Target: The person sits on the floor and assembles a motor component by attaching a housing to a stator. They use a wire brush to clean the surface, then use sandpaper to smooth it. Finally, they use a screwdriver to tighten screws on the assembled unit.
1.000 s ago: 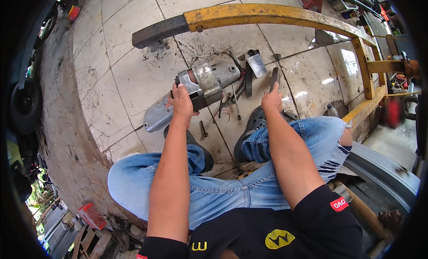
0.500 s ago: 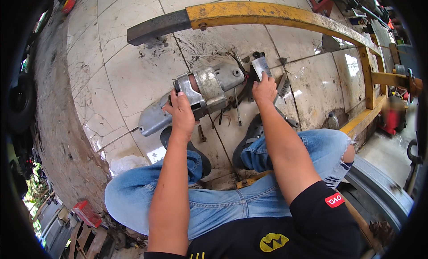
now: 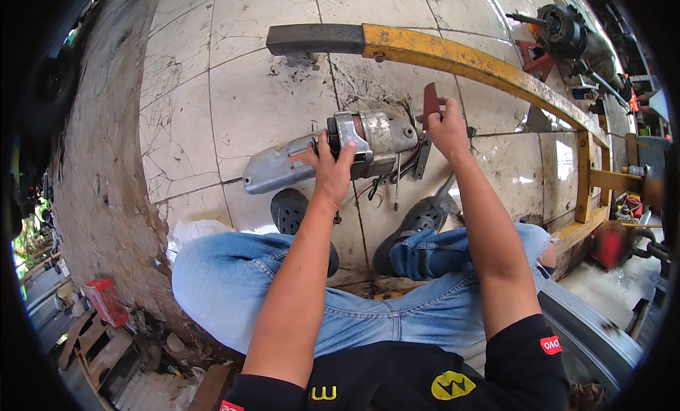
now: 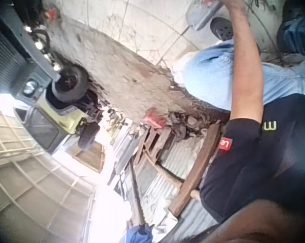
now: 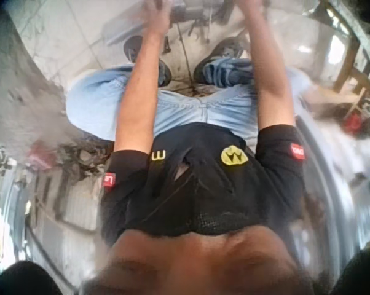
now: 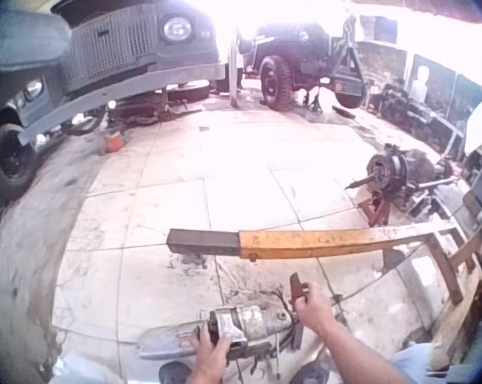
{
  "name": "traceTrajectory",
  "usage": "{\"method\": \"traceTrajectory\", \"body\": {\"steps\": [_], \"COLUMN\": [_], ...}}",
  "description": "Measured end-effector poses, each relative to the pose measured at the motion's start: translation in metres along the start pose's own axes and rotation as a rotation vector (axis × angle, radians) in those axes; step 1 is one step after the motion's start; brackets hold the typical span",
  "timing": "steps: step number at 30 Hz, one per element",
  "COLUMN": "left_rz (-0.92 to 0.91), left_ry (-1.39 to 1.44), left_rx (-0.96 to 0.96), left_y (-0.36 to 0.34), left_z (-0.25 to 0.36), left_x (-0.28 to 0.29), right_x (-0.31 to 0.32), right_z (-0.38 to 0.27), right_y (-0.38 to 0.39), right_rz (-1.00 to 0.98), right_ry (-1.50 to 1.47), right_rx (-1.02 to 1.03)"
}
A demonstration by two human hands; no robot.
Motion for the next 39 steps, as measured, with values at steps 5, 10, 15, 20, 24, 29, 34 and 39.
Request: {"method": "traceTrajectory", "body": {"steps": [5,10,15,20,24,29,34,39], "left_rz": [-0.052,0.040,0.089,0.060,0.107,0.018,0.052,0.100], "left_ry": [-0.249,-0.367,-0.398,-0.420,-0.385,-0.466,-0.420,-0.421], "left_rx": [-0.211,-0.168,-0.182,-0.125,-0.161,-0.032,-0.106,-0.126], "left_y": [0.016,0.020,0.020,0.025,0.022,0.027,0.026,0.027], "left_z": [0.007,0.014,0.021,0.028,0.022,0.030,0.032,0.022], "left_x": [0.002,-0.001,0.002,0.000,0.006,0.008,0.003,0.013], "right_x": [-0.003,-0.020,-0.032,-0.042,-0.050,-0.051,-0.079,-0.057], "right_z": [-0.101,-0.151,-0.154,-0.159,-0.166,-0.176,-0.179,-0.174], "right_y": [0.048,0.103,0.109,0.110,0.111,0.116,0.081,0.112], "right_rz": [-0.295,-0.457,-0.559,-0.634,-0.682,-0.649,-0.616,-0.809], "right_ry": [0.134,0.248,0.444,0.547,0.512,0.551,0.569,0.443], "right_rx": [0.352,0.741,0.646,0.673,0.769,0.924,0.847,0.932]}}
Point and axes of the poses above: each hand's wrist, its own y-axis away from the middle knuckle, its own x-axis out of the back of the hand, z = x × y, the point moved 10 cm from there along -y, towards the middle knuckle, and after that the axes turned 6 degrees about z, right-handed, at the moved point
